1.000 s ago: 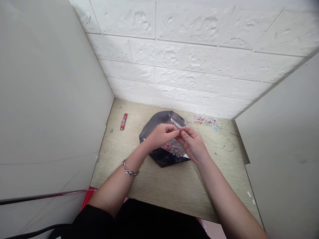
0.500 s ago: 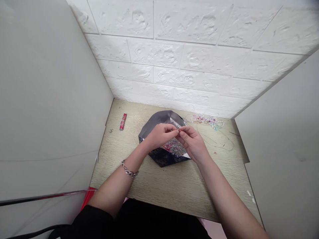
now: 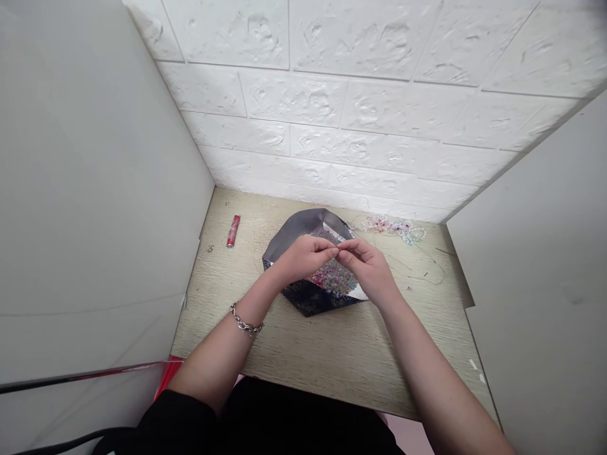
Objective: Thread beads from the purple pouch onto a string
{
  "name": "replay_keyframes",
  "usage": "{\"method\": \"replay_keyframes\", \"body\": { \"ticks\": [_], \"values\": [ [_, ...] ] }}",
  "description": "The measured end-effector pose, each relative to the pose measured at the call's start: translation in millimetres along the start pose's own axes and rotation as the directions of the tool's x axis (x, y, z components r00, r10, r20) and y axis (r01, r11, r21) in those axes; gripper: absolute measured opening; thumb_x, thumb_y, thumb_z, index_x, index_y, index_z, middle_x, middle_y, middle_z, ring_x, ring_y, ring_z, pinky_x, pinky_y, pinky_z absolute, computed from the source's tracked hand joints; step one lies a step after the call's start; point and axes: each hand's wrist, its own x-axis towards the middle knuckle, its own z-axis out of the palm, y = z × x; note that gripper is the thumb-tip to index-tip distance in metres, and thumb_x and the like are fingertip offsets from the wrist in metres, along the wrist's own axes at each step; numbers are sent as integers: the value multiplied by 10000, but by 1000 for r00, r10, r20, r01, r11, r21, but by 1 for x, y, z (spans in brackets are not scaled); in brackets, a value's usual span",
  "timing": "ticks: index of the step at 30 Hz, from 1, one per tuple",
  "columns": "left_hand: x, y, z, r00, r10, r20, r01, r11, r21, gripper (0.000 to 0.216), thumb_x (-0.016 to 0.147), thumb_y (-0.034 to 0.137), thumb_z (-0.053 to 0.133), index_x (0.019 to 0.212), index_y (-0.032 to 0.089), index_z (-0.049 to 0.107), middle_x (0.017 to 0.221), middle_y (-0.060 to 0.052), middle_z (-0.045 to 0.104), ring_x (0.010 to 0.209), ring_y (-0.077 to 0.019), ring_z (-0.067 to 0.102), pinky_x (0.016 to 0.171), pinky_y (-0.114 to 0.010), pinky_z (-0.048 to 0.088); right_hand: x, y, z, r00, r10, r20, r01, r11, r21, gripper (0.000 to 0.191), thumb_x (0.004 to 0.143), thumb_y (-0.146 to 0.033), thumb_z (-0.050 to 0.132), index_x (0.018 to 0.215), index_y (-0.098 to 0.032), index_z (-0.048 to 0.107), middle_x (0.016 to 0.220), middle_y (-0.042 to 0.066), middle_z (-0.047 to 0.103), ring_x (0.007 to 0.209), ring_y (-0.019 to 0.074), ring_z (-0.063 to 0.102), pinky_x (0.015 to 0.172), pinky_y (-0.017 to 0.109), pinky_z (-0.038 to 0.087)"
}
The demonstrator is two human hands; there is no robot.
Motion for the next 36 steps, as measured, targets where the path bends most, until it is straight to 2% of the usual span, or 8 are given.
{"method": "replay_keyframes", "body": {
  "ticks": [8,13,15,19,22,25,32,36],
  "values": [
    [1,1,0,999,-46,-2,46,995,-87,274,725,350,451,623,130,580,479,43,353,475,-60,296,448,-200,229,1,0,-1,983,-183,-12,168,924,-343,96,685,-284,557,700,-192,580,717,7,596,695,142,541,659,289,411],
    [4,-2,-4,982,-159,-101,103,902,-418,293,733,385,445,590,135,504,485,49,376,349,-18,244,350,-190,169,14,-22,9,873,-427,237,478,646,-595,154,785,-233,424,716,-186,554,762,24,570,756,137,513,701,264,375],
    [5,-3,-6,971,-200,-133,96,831,-548,271,726,392,461,657,135,515,576,27,462,315,3,234,319,-185,128,21,-34,14,843,-405,354,529,508,-680,189,812,-213,357,739,-179,529,764,32,560,747,138,501,680,255,359],
    [5,-4,-11,961,-221,-167,61,757,-651,292,720,411,472,696,125,527,654,2,516,300,27,220,304,-168,87,33,-51,26,875,-274,398,463,237,-854,214,839,-248,276,809,-162,470,733,53,539,633,147,468,547,248,292],
    [5,-6,-16,957,-224,-186,56,769,-636,338,722,439,454,633,117,508,564,18,484,288,18,235,297,-167,90,39,-54,32,868,-233,439,476,134,-869,205,841,-229,258,819,-171,453,749,50,538,625,142,456,520,243,249],
    [5,-7,-19,944,-234,-234,59,815,-577,354,718,449,449,604,118,495,505,31,457,284,2,268,290,-168,120,43,-54,33,844,-240,479,520,154,-840,202,841,-227,261,800,-180,454,757,37,526,662,135,453,549,236,263],
    [3,-3,-17,935,-200,-293,12,843,-538,387,752,486,357,685,141,516,580,10,518,295,-9,329,292,-169,164,43,-52,27,842,-367,395,527,403,-748,270,840,-323,284,688,-176,450,652,3,470,619,109,430,598,231,312],
    [2,-2,-15,961,-152,-231,-2,830,-558,299,723,415,462,623,137,509,404,71,327,296,-10,236,308,-159,144,46,-43,25,852,-402,336,521,582,-624,150,833,-248,304,850,-189,442,729,1,511,646,101,470,611,223,351]
  ]
}}
